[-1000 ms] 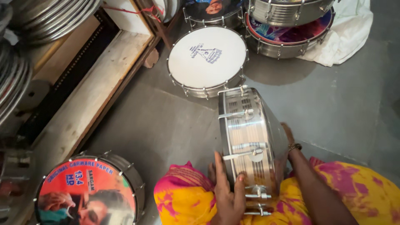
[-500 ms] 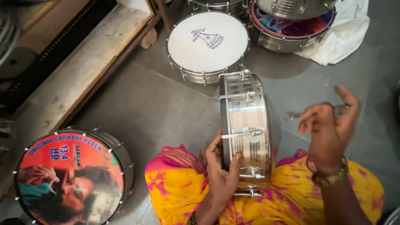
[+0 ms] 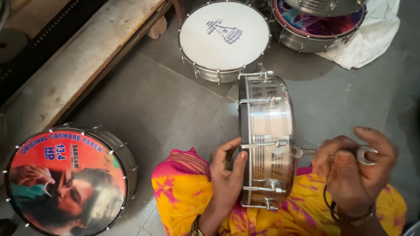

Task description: The person tightens screws on the rim of a snare drum using a drum key, repeatedly turning the key and moving between different lugs around the drum's perimeter.

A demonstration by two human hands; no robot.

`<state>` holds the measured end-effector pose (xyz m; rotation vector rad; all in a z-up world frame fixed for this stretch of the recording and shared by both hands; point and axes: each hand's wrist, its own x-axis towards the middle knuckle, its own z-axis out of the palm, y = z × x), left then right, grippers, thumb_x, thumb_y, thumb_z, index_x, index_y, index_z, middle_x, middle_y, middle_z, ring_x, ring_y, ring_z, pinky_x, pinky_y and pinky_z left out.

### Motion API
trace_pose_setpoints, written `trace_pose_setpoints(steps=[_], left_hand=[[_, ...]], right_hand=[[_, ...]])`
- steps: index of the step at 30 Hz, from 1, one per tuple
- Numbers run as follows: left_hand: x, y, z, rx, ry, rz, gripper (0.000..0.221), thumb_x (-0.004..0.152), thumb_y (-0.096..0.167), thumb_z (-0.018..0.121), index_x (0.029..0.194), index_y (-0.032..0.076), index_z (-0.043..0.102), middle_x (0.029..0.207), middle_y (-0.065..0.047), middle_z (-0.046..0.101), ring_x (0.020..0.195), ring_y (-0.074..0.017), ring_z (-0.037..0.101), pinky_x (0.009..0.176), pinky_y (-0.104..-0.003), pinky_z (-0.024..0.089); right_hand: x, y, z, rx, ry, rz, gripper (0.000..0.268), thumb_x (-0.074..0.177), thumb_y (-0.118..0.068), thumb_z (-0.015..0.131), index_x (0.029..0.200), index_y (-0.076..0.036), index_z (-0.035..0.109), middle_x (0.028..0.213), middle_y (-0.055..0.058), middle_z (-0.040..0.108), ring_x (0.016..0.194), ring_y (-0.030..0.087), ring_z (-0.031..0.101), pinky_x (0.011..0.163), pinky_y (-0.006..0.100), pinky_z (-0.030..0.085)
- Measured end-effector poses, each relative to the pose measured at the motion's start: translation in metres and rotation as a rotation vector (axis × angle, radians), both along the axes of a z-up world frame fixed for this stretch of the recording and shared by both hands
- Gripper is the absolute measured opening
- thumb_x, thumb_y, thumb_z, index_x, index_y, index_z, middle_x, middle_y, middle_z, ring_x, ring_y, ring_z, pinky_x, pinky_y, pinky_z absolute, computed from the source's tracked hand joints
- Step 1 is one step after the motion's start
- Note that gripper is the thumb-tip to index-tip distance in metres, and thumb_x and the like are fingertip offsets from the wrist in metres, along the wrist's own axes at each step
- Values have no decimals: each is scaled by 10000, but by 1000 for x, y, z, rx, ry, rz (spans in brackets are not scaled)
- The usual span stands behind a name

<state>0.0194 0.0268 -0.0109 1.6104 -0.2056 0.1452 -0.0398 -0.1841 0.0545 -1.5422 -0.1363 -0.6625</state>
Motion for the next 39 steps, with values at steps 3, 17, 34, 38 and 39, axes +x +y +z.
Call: trace_pose_setpoints(steps=[3, 17, 34, 38, 39], left_hand=[[10, -1, 0, -424, 263, -143, 232, 985, 51, 653, 1207, -8, 625, 1074, -62, 694, 1004, -126, 628, 899, -270, 508], [10, -4, 12, -92, -120, 25, 152, 983, -8, 697, 1124, -21, 643, 1177, -128, 644, 1112, -214, 643, 979, -317, 517], [-24, -14, 14, 18, -71, -21, 561, 1002, 14, 642, 1496, -123, 415, 1389, -289, 618, 1239, -331, 694, 1005, -368, 562], [-25, -15, 9, 42, -110, -27, 567, 1011, 7, 632, 1501, -143, 389, 1409, -320, 594, 1270, -360, 672, 1003, -372, 559], [-25, -15, 9, 52, -135, -26, 569, 1014, 5, 627, 1504, -147, 381, 1422, -330, 585, 1295, -372, 656, 1021, -380, 547]], right_hand=[[1, -2, 1, 1, 72, -95, 420, 1067, -159, 499, 1447, -112, 328, 818, 200, 642, 604, 168, 510, 561, 286, 471], [6, -1, -13, -119, -20, -42, 357, 1049, -84, 508, 1375, -92, 362, 820, 176, 687, 617, 146, 551, 573, 280, 506], [37, 4, -4, -361, -72, 65, 347, 1037, 25, 464, 1362, -76, 399, 774, 47, 597, 607, 83, 581, 511, 202, 481], [71, 5, 19, -198, 256, 81, 317, 1083, -72, 434, 1395, -54, 380, 679, 12, 545, 491, 40, 431, 443, 194, 369], [79, 7, 23, -152, 330, 103, 322, 1095, -89, 429, 1411, -46, 382, 687, 30, 533, 482, 45, 396, 430, 205, 352]])
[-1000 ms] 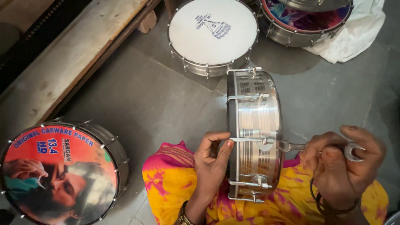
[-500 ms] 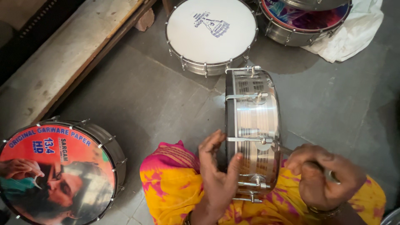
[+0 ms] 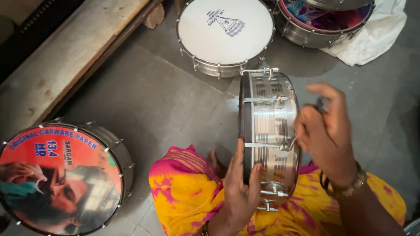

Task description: The person tightens screws on the rim of a snare drum using a drum key, repeatedly turning the key and moving between different lugs around the drum's perimeter.

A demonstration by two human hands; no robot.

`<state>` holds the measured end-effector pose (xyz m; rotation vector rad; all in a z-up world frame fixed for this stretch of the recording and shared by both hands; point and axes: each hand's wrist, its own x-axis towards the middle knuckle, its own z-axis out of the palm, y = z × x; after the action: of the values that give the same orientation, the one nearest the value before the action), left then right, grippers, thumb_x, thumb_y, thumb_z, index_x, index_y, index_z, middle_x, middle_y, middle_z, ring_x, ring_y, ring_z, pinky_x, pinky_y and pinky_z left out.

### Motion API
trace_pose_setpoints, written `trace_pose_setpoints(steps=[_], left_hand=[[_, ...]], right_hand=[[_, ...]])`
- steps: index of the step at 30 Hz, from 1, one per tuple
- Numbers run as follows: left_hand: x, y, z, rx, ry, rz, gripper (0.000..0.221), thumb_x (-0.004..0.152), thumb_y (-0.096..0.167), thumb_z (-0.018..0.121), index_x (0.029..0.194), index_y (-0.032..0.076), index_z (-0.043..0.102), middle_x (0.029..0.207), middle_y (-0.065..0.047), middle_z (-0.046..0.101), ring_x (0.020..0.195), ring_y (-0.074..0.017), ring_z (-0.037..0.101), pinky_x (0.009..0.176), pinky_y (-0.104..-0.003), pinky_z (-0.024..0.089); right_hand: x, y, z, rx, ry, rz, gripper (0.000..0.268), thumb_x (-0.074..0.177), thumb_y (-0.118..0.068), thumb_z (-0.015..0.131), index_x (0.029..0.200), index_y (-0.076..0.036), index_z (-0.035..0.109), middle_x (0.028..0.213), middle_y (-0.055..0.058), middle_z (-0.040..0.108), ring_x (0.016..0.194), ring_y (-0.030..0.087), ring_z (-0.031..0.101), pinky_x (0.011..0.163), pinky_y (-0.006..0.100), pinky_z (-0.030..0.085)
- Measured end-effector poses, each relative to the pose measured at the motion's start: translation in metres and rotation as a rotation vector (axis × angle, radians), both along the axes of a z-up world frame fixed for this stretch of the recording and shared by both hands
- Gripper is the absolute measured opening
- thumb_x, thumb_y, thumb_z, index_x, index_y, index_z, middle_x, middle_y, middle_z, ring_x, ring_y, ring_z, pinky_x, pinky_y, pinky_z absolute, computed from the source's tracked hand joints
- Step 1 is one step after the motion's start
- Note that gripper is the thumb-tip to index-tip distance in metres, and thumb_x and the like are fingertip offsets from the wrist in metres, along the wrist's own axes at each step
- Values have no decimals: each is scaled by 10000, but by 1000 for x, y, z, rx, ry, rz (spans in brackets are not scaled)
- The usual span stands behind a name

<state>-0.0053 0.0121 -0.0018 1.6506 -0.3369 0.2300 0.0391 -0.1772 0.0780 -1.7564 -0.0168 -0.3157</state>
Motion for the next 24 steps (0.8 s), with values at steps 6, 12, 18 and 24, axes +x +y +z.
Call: trace_pose_setpoints(steps=[6, 12, 18, 24], left_hand=[[2, -1, 0, 128, -115, 53, 577, 1012, 25, 631, 1508, -141, 386, 1399, -343, 601, 1311, -411, 635, 1123, -418, 452], [2, 0, 0, 77, -74, 21, 582, 1012, 27, 628, 1508, -147, 376, 1410, -347, 588, 1314, -414, 630, 1092, -405, 488], [2, 0, 0, 42, -62, 11, 566, 1021, 21, 625, 1503, -152, 384, 1421, -361, 579, 1321, -421, 637, 1065, -399, 523], [2, 2, 3, 47, -49, -7, 572, 1022, 23, 607, 1510, -157, 368, 1411, -367, 577, 1315, -429, 634, 1052, -403, 531]], right_hand=[[14, 3, 19, 57, 156, 37, 294, 1094, -121, 437, 1377, -41, 441, 772, 44, 573, 506, 56, 431, 449, 203, 383], [-32, 2, -5, -133, -456, -79, 234, 1077, -43, 449, 1303, -71, 394, 914, 72, 652, 653, 103, 538, 571, 209, 493], [-36, -18, -34, -654, -621, 213, 253, 895, 75, 564, 1070, -99, 504, 806, 167, 690, 664, 191, 653, 610, 289, 531], [-14, -5, -17, -281, -274, 123, 325, 1053, -17, 463, 1370, -46, 396, 855, 31, 643, 618, 59, 536, 578, 212, 484]])
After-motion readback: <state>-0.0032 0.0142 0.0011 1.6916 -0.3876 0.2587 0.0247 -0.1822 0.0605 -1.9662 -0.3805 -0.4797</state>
